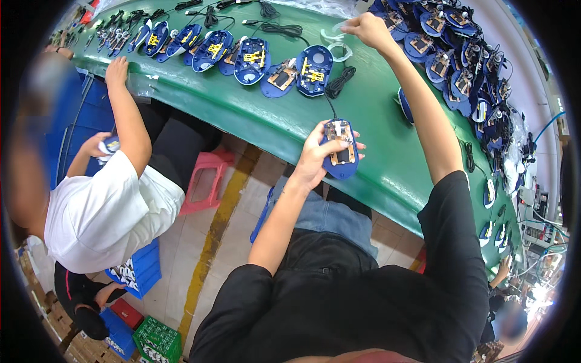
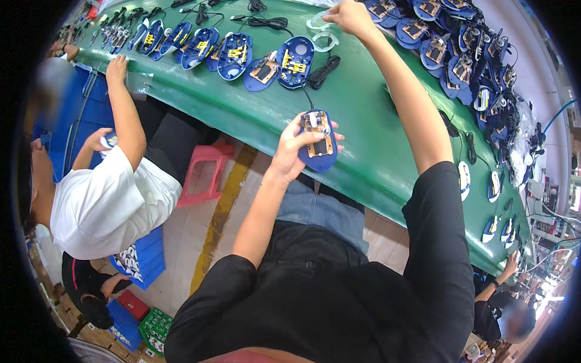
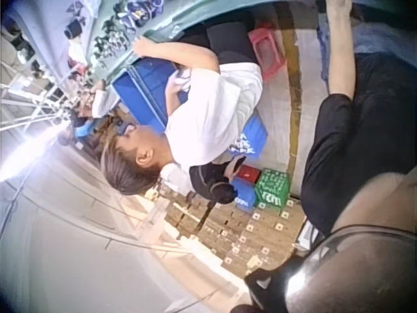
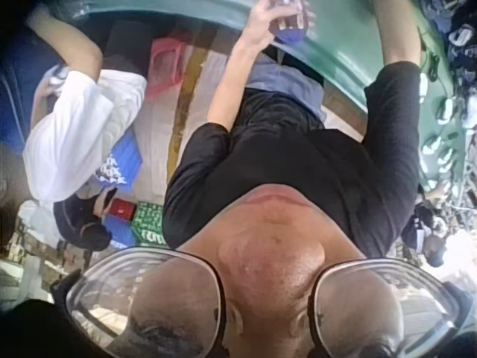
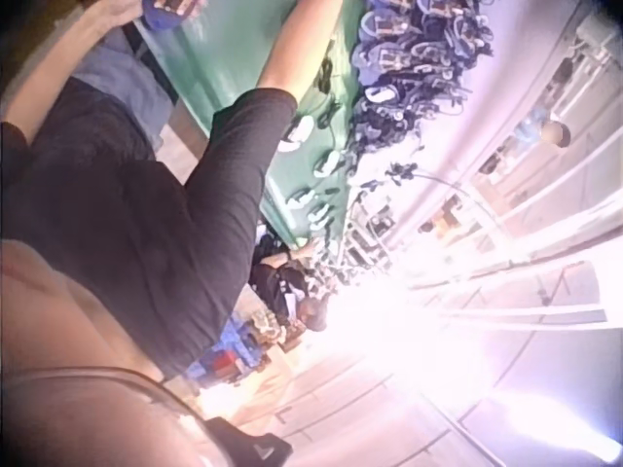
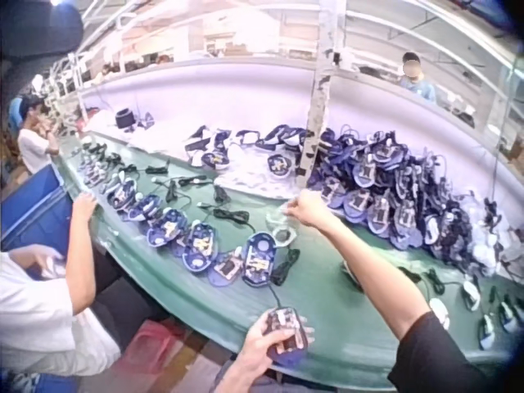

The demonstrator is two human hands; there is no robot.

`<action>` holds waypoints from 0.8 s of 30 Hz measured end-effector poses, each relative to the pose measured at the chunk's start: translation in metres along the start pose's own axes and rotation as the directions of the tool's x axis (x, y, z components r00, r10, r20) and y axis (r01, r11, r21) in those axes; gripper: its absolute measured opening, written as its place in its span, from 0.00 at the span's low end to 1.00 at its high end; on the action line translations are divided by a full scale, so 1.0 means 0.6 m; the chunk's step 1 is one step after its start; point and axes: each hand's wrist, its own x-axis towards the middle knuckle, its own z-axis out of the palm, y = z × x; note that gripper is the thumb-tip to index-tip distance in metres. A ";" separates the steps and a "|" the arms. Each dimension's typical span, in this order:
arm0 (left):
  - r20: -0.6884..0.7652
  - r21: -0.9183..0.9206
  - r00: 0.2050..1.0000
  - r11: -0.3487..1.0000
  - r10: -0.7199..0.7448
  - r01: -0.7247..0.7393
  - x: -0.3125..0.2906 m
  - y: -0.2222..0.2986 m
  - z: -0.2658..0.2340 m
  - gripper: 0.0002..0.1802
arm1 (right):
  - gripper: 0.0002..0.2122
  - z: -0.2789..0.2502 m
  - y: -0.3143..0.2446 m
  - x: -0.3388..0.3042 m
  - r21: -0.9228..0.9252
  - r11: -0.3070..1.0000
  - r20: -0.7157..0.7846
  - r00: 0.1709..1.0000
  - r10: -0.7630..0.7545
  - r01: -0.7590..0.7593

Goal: The recorder is assembling internal components of computer mice on a production line.

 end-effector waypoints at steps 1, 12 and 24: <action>0.037 -0.057 0.999 0.998 -0.016 0.018 0.000 -0.004 -0.010 0.19 | 0.16 -0.014 -0.010 -0.008 -0.006 1.000 -0.032 0.999 -0.025 0.025; -0.085 -0.263 0.996 0.965 -0.022 -0.001 -0.037 -0.010 0.047 0.24 | 0.12 -0.108 -0.213 -0.486 0.875 0.357 0.069 0.812 0.579 -0.328; -0.110 0.254 0.953 0.935 0.282 -0.248 -0.041 -0.056 0.089 0.53 | 0.09 -0.041 -0.261 -0.541 0.935 0.083 0.132 0.556 0.820 -0.345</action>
